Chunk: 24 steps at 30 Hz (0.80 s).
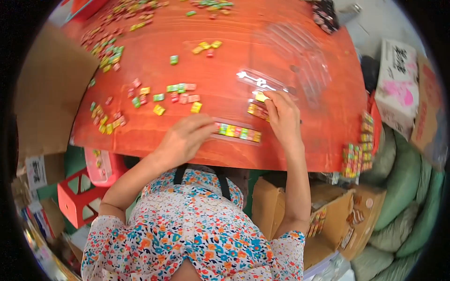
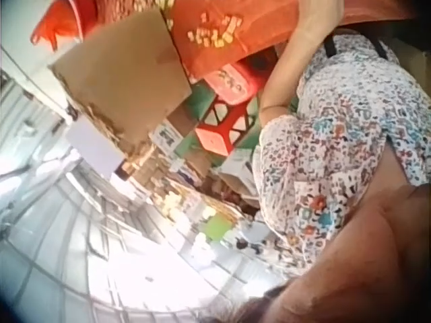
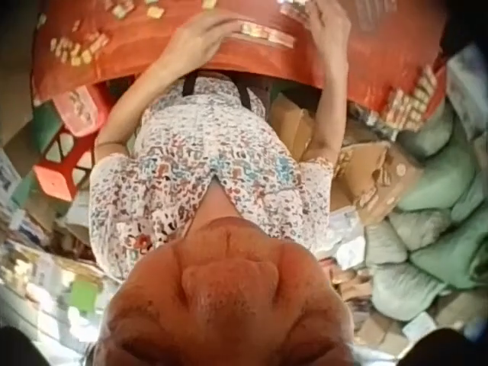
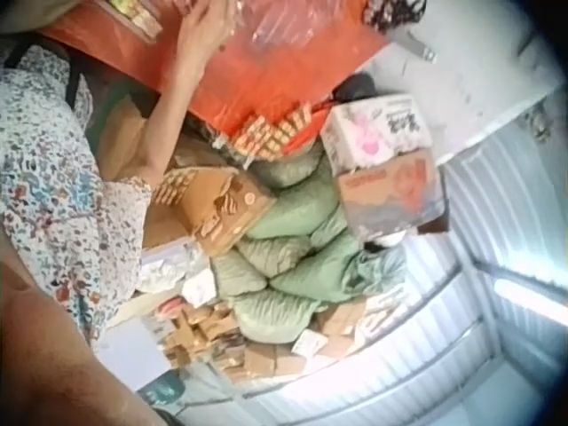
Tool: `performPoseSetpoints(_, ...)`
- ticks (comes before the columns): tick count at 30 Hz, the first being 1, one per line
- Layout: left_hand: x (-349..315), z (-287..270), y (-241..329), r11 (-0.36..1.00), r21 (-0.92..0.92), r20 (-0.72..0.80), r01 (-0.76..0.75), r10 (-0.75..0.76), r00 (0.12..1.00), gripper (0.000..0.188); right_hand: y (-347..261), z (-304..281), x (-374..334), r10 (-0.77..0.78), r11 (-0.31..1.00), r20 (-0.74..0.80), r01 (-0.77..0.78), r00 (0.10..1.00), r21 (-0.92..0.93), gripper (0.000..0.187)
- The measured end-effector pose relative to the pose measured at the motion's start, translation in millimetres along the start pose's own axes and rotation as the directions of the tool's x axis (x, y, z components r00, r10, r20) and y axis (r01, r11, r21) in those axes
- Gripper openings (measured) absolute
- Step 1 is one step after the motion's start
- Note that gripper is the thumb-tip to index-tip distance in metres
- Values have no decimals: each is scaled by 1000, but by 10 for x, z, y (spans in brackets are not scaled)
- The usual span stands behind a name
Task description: Sorting small colorful rectangular items and arranging them into clear plastic blister trays.
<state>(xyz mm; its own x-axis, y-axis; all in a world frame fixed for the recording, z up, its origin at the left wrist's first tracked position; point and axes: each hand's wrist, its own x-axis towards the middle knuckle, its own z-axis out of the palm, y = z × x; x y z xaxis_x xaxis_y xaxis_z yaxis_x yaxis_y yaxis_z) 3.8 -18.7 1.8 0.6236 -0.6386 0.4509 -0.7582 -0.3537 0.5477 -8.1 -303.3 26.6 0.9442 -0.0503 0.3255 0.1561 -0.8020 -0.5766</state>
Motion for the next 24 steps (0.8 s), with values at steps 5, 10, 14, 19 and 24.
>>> performPoseSetpoints(5, -359, -228, 149, 999, -37, 7, 4, -4, 1000, 31, -480, 636, 266, -274, 962, 121, 272, 954, 36, 18)
performPoseSetpoints(10, -537, -477, -133, 968, 165, -100, 191, -176, 979, 29, -1031, 857, 334, -77, 986, 387, 127, 919, -106, 23)
performPoseSetpoints(14, -408, -564, -374, 868, 302, -249, 395, -328, 911, 28, -1139, 954, 152, -83, 955, 377, 182, 922, -234, 24)
performPoseSetpoints(19, -380, -414, -492, 882, 311, -173, 353, -313, 934, 26, -1144, 1075, 29, -283, 958, 379, 240, 881, 156, 22)
performPoseSetpoints(24, -450, -436, -427, 918, 191, -125, 349, -330, 936, 25, -1000, 1020, 326, -388, 921, 236, 380, 891, 82, 23)
